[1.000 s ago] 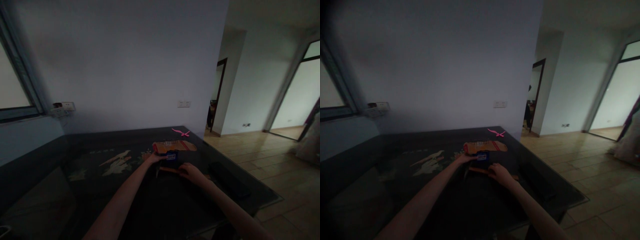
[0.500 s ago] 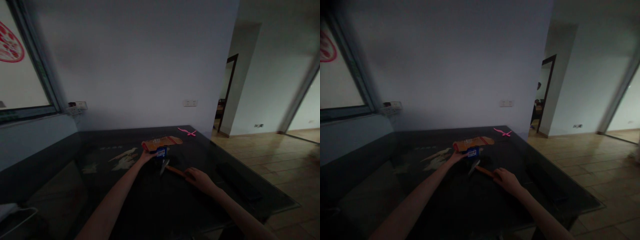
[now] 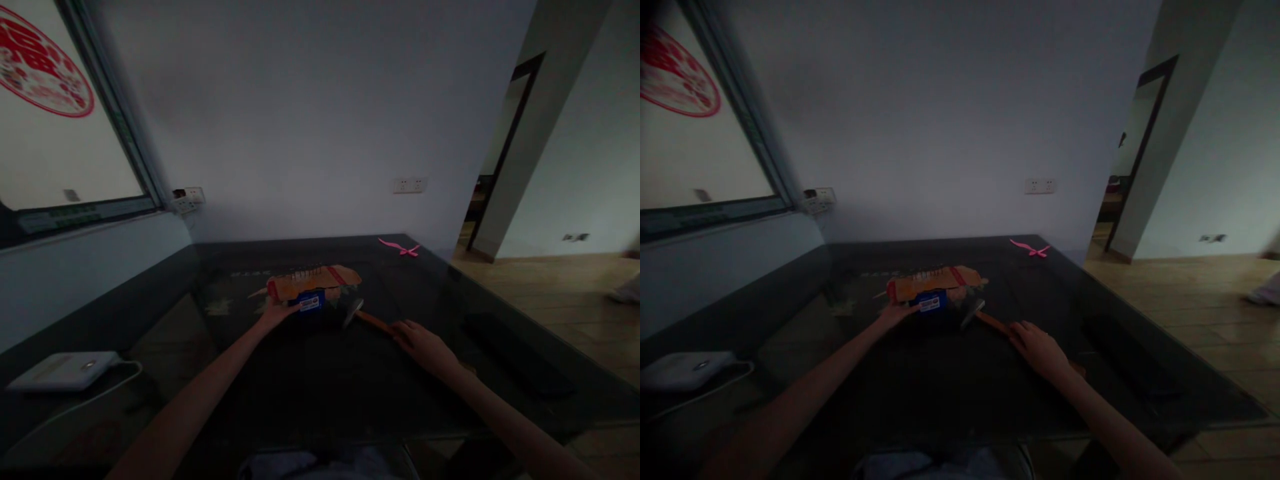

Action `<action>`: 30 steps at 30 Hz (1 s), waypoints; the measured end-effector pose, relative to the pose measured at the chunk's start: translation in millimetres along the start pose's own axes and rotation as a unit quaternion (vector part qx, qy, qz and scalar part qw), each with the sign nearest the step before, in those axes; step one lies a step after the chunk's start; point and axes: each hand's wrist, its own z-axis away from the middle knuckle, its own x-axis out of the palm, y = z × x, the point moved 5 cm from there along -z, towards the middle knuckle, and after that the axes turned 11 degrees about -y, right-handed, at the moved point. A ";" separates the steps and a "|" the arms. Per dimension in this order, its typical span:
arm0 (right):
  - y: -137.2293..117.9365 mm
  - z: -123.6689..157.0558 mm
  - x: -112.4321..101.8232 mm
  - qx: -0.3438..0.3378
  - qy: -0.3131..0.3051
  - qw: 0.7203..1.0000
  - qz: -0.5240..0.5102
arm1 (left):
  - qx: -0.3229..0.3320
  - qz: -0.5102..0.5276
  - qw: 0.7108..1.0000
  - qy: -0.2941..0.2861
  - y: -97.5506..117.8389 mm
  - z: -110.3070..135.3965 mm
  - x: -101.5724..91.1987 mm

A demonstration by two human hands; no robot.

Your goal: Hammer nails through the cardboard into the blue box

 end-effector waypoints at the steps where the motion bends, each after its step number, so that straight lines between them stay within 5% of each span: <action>1: 0.9 -0.1 0.9 0.009 0.002 1.000 0.004 | -0.007 0.010 1.000 0.003 1.1 5.6 -1.5; 6: 10.9 -4.0 -1.5 0.057 0.028 0.998 0.025 | -0.032 0.031 0.999 -0.023 13.6 28.4 6.6; 16: 13.6 -19.1 -7.4 0.070 0.000 0.997 0.013 | -0.038 0.102 0.984 -0.144 12.5 64.1 56.7; 18: 23.9 -20.1 -13.8 0.058 0.014 0.997 -0.040 | -0.025 0.082 0.981 -0.173 10.2 67.9 51.3; 21: 40.3 -16.7 -39.7 0.055 0.119 0.983 -0.126 | -0.001 0.026 0.985 -0.169 11.0 66.9 19.7; 23: 39.1 -11.9 -62.8 0.050 0.206 0.962 -0.173 | -0.002 -0.027 0.995 -0.098 17.2 61.5 -13.6; 26: 5.2 -12.7 -90.5 -0.012 0.262 0.939 -0.221 | 0.039 -0.123 0.988 0.084 48.6 54.2 -55.2; 28: -30.3 -24.4 -98.3 -0.066 0.233 0.943 -0.230 | 0.100 -0.162 0.977 0.100 77.7 48.4 -51.7; 30: -62.4 -43.6 -97.2 -0.097 0.174 0.953 -0.227 | 0.125 -0.189 0.973 0.032 99.4 40.0 -27.0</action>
